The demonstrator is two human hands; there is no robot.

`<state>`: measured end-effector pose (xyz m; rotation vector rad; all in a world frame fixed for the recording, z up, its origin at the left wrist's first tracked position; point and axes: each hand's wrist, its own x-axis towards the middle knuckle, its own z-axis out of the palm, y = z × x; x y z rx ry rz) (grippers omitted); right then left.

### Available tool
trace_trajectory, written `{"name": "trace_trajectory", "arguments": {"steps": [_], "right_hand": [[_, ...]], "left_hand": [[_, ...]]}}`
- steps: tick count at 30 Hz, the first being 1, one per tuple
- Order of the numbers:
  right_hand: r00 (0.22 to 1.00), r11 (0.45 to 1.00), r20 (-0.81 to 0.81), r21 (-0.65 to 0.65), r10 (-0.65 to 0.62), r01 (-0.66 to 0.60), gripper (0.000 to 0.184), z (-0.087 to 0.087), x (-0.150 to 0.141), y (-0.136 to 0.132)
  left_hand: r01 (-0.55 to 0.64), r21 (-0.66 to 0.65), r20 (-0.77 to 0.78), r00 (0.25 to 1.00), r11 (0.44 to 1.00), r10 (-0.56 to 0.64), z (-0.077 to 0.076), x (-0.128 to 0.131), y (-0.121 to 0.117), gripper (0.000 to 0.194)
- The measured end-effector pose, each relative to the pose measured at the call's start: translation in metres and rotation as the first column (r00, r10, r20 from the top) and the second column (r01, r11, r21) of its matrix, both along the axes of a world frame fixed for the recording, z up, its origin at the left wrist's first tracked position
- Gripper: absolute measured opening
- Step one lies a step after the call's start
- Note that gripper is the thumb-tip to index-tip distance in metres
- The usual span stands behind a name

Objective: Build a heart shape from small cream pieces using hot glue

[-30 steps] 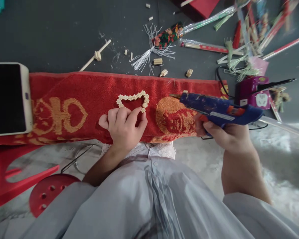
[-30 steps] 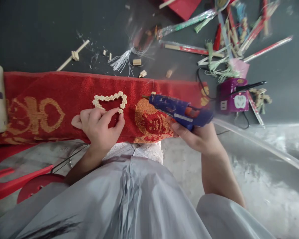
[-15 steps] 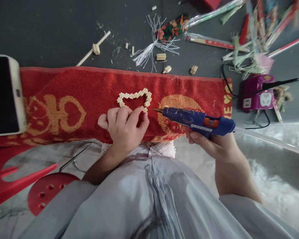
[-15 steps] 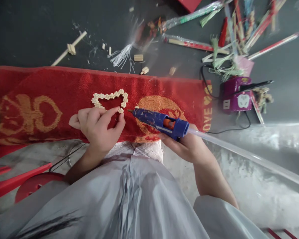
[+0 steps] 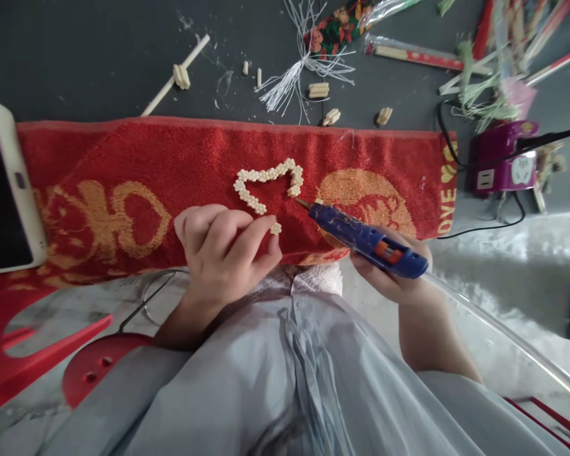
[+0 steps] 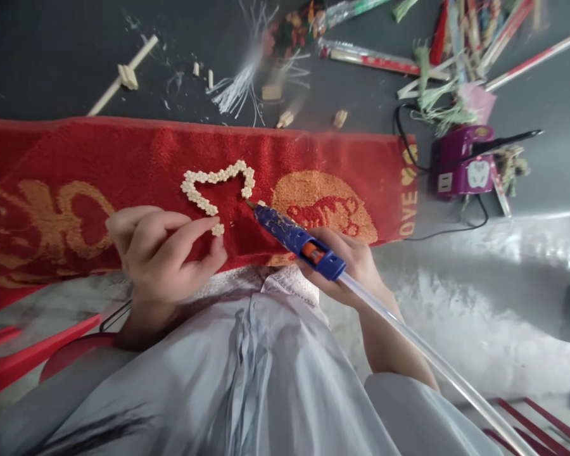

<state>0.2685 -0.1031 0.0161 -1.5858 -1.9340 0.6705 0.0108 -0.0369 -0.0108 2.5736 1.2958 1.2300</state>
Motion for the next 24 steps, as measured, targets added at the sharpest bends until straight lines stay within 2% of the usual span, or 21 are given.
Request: {"name": "trace_trajectory", "arguments": {"steps": [6, 11, 15, 21, 24], "right_hand": [[0.997, 0.996, 0.071, 0.081, 0.022, -0.028, 0.012, -0.003, -0.010, 0.000], [0.993, 0.990, 0.117, 0.135, 0.012, -0.028, 0.014, -0.006, -0.014, -0.003], [0.990, 0.987, 0.141, 0.157, -0.006, -0.017, 0.017, -0.010, -0.015, -0.007], [0.978, 0.990, 0.202, 0.143, -0.051, 0.022, 0.016, -0.016, -0.015, -0.016], [0.966, 0.989, 0.247, 0.139, -0.081, 0.047, 0.015, -0.018, -0.016, -0.020]], "left_hand": [[0.117, -0.047, -0.100, 0.988, 0.992, -0.121, -0.008, -0.023, 0.006, 0.021], [0.211, -0.018, -0.038, 0.977, 0.977, -0.211, -0.015, -0.029, 0.007, 0.028], [0.245, -0.033, -0.023, 0.969, 0.969, -0.246, -0.016, -0.029, 0.008, 0.029], [0.230, -0.038, -0.099, 0.968, 0.973, -0.232, -0.016, -0.030, 0.008, 0.021], [0.255, -0.060, -0.051, 0.965, 0.965, -0.258, -0.016, -0.030, 0.008, 0.025]]}}
